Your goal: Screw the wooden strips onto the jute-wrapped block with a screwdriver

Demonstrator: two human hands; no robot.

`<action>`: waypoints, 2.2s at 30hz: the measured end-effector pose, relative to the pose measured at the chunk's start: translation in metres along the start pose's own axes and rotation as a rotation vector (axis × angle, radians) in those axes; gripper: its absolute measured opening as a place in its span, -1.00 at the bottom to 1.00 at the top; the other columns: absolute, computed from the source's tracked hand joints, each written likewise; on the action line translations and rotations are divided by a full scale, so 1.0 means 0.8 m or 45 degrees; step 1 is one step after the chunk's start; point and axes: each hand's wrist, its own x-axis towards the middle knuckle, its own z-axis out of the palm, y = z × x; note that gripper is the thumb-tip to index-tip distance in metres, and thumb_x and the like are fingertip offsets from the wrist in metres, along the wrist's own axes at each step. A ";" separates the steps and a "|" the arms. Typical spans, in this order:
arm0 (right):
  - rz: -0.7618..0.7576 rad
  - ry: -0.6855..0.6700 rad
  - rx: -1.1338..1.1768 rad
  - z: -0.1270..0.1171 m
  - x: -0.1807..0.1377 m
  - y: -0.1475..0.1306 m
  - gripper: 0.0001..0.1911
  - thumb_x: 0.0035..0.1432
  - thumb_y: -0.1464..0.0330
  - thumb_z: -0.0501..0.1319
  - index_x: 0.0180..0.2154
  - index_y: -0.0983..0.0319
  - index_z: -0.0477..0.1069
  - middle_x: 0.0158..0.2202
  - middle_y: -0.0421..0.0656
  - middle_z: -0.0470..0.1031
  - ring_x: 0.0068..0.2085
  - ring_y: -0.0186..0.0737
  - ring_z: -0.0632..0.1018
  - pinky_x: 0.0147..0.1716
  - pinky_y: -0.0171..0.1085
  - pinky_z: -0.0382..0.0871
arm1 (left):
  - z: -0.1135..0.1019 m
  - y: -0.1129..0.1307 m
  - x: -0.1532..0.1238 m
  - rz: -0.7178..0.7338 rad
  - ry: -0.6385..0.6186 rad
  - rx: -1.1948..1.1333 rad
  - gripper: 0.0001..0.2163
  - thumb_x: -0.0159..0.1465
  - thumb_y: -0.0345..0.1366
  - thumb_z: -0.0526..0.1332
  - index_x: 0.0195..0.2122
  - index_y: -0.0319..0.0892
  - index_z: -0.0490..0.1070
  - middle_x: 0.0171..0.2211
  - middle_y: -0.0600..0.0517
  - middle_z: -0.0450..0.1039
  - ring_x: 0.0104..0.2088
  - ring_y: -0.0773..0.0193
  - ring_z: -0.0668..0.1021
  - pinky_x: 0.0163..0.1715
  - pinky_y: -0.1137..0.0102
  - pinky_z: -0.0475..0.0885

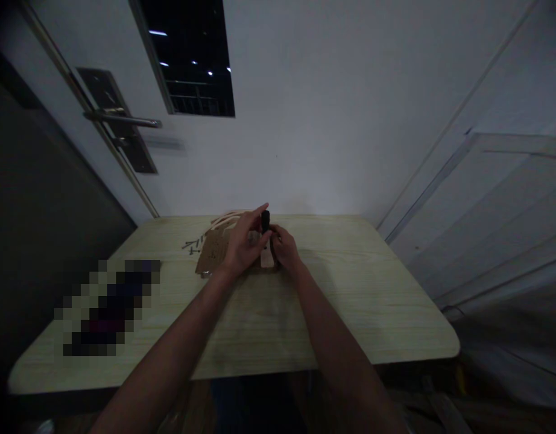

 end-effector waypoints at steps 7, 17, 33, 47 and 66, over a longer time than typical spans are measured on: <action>0.015 0.002 0.066 0.002 0.001 0.008 -0.66 0.13 0.31 0.04 -0.09 0.18 0.44 -0.06 -0.10 0.54 -0.06 -0.13 0.52 0.02 -0.11 0.32 | 0.001 -0.003 -0.005 -0.036 -0.015 -0.273 -0.51 0.25 -0.41 0.11 0.21 -0.11 0.09 -0.07 -0.07 0.42 -0.19 0.27 0.49 -0.14 0.32 0.43; -0.002 0.039 0.018 0.001 -0.001 0.005 -0.72 0.11 0.29 0.04 -0.21 0.17 0.46 -0.19 -0.11 0.57 -0.16 -0.13 0.52 -0.09 -0.16 0.35 | -0.003 0.001 0.004 0.011 0.047 -0.067 -0.62 0.20 -0.36 0.26 0.05 -0.07 0.31 -0.27 0.04 0.31 -0.29 0.29 0.41 -0.25 0.35 0.40; -0.017 0.011 0.012 0.001 -0.001 0.001 -0.72 0.11 0.31 0.02 -0.22 0.18 0.45 -0.19 -0.11 0.56 -0.15 -0.13 0.53 -0.06 -0.14 0.36 | -0.003 -0.001 0.000 -0.010 -0.015 -0.091 -0.59 0.24 -0.38 0.18 0.12 -0.05 0.25 -0.08 -0.03 0.45 -0.17 0.26 0.50 -0.16 0.31 0.43; -0.037 0.003 -0.008 -0.001 -0.001 0.000 -0.71 0.12 0.30 0.01 -0.23 0.20 0.45 -0.19 -0.09 0.56 -0.16 -0.13 0.52 -0.09 -0.16 0.35 | -0.001 0.004 0.005 -0.065 0.101 -0.058 -0.59 0.11 -0.41 0.36 -0.02 -0.02 0.37 -0.22 0.06 0.31 -0.31 0.34 0.41 -0.27 0.40 0.42; 0.001 0.011 -0.010 0.001 0.002 0.000 -0.74 0.13 0.31 0.03 -0.25 0.20 0.45 -0.27 -0.11 0.54 -0.23 -0.15 0.50 -0.16 -0.19 0.35 | 0.005 0.002 -0.001 -0.070 0.023 -0.260 -0.52 0.21 -0.51 0.13 0.14 -0.01 0.20 -0.03 -0.01 0.43 -0.13 0.27 0.53 -0.12 0.31 0.46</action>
